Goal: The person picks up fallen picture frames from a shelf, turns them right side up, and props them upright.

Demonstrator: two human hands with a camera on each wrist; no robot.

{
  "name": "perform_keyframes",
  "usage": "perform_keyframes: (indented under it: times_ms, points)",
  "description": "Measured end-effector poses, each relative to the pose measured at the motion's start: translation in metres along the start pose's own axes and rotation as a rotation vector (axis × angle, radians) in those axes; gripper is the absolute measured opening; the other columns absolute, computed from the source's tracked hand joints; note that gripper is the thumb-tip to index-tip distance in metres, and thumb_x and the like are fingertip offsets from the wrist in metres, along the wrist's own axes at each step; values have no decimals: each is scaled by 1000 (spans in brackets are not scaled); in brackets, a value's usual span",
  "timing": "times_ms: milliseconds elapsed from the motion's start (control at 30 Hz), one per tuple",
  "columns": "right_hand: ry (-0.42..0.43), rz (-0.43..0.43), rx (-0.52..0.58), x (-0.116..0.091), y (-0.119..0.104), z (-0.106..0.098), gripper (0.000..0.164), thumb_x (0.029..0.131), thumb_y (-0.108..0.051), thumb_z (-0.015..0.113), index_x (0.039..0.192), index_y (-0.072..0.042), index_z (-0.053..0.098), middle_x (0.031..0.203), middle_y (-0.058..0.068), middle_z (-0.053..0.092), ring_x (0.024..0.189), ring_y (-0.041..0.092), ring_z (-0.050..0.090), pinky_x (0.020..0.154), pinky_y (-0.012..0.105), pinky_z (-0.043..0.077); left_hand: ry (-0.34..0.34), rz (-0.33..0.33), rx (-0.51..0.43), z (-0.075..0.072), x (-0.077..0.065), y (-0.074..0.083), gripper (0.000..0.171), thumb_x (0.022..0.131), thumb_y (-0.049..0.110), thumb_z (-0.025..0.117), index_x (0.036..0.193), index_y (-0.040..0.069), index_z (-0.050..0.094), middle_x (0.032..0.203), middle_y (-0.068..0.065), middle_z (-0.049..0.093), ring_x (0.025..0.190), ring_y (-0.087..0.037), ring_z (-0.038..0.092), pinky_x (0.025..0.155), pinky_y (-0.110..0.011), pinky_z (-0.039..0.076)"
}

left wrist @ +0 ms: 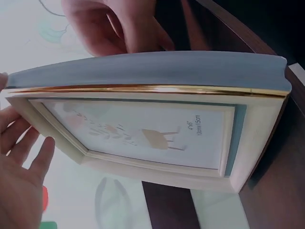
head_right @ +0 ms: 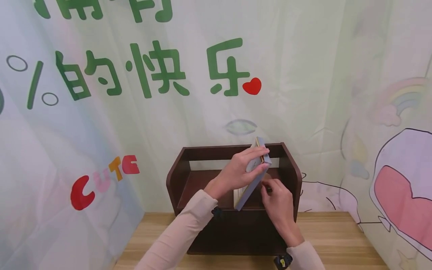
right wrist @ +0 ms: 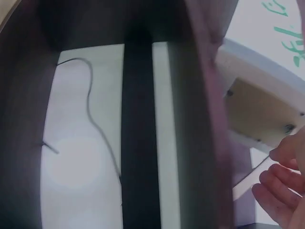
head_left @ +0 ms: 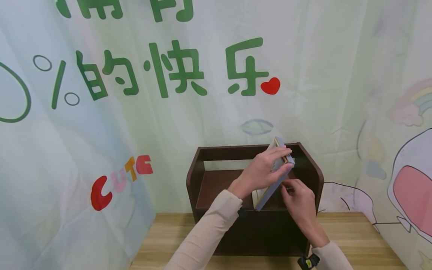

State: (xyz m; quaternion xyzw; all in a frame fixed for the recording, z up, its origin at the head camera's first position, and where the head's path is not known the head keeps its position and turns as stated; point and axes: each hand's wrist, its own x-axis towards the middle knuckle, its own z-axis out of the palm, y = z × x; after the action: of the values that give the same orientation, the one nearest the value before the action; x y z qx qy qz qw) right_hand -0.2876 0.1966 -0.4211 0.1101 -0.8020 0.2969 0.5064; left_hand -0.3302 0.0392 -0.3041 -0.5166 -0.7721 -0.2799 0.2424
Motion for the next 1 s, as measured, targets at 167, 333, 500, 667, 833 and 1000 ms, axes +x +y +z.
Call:
perform_keyframes:
  times_ms: [167, 333, 500, 667, 833, 1000]
  points:
    - [30, 43, 53, -4, -18, -17, 11, 84, 5, 82, 92, 0, 77, 87, 12, 78, 69, 23, 75, 74, -2, 48, 74, -134, -123, 4, -6, -13, 47, 106, 29, 64, 149, 10, 58, 151, -10, 61, 144, -25, 54, 117, -39, 50]
    - [48, 132, 77, -7, -41, -29, 7, 88, -1, 81, 95, -1, 78, 87, 11, 80, 67, 17, 71, 68, 4, 51, 183, -358, -321, 11, -12, -40, 43, 109, 33, 58, 145, 10, 62, 143, -8, 67, 130, -25, 65, 108, -42, 56]
    - [41, 213, 132, -7, -58, -30, 14, 86, -14, 87, 94, -4, 81, 84, 8, 82, 67, 18, 76, 64, 10, 55, 275, -552, -474, 23, -17, -62, 43, 108, 36, 59, 143, 12, 65, 140, -7, 71, 126, -24, 70, 109, -41, 56]
    - [31, 271, 131, -6, -67, -22, 24, 84, -24, 90, 95, -3, 82, 83, 9, 82, 67, 21, 79, 62, 6, 52, 256, -634, -493, 36, -17, -73, 38, 108, 32, 61, 140, 13, 68, 136, -10, 73, 125, -26, 70, 107, -43, 57]
    - [75, 284, 110, -3, -68, -17, 24, 84, -21, 91, 92, 0, 83, 80, 12, 81, 63, 21, 78, 60, 6, 51, 214, -668, -483, 45, -14, -79, 38, 110, 30, 58, 142, 13, 67, 139, -10, 71, 127, -25, 69, 106, -43, 57]
    - [90, 290, 102, -1, -67, -15, 24, 85, -21, 90, 92, 1, 83, 79, 13, 81, 61, 21, 77, 60, 4, 48, 186, -696, -449, 47, -14, -82, 37, 110, 32, 57, 139, 14, 69, 137, -10, 73, 123, -25, 70, 103, -44, 59]
